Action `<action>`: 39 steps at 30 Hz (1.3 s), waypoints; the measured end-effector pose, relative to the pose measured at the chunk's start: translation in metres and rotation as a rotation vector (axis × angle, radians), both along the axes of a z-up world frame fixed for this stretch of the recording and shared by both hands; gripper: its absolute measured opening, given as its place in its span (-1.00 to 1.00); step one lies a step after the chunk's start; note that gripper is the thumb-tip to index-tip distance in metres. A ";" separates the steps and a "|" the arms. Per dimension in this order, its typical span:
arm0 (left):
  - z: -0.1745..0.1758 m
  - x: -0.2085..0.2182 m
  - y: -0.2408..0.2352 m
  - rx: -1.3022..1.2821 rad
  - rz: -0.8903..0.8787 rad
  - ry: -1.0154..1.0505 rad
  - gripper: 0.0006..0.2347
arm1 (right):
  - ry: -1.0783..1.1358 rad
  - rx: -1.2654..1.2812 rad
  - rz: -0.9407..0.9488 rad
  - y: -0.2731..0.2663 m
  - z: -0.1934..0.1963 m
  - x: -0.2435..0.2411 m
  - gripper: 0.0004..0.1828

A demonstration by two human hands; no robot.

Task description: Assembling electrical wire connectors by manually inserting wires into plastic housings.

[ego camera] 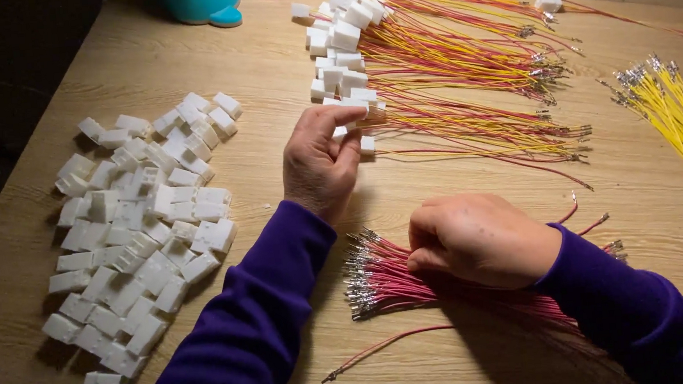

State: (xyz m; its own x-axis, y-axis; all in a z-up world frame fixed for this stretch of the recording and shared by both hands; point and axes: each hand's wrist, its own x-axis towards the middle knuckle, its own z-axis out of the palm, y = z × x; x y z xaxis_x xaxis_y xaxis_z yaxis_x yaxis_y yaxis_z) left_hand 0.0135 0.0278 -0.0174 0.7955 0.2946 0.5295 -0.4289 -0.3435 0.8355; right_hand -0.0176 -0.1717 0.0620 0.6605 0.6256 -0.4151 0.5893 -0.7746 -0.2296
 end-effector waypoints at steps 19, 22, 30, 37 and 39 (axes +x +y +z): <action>0.073 0.020 0.131 0.977 0.414 0.794 -0.67 | 0.205 0.802 -0.689 -0.060 0.040 0.002 -0.78; 0.087 0.022 0.112 1.076 0.364 0.966 -0.73 | 0.110 0.858 -0.662 -0.071 0.053 -0.003 -0.70; 0.068 0.036 0.102 1.145 0.356 0.928 -0.83 | -0.215 1.146 -0.516 -0.094 0.080 -0.021 -0.89; 0.083 0.008 0.023 0.393 -0.054 0.108 -0.79 | -0.379 0.957 -0.505 -0.059 0.104 -0.007 -0.91; 0.083 -0.016 -0.015 -0.700 -0.596 0.378 -0.79 | -0.243 0.939 -0.465 -0.050 0.088 0.004 -0.88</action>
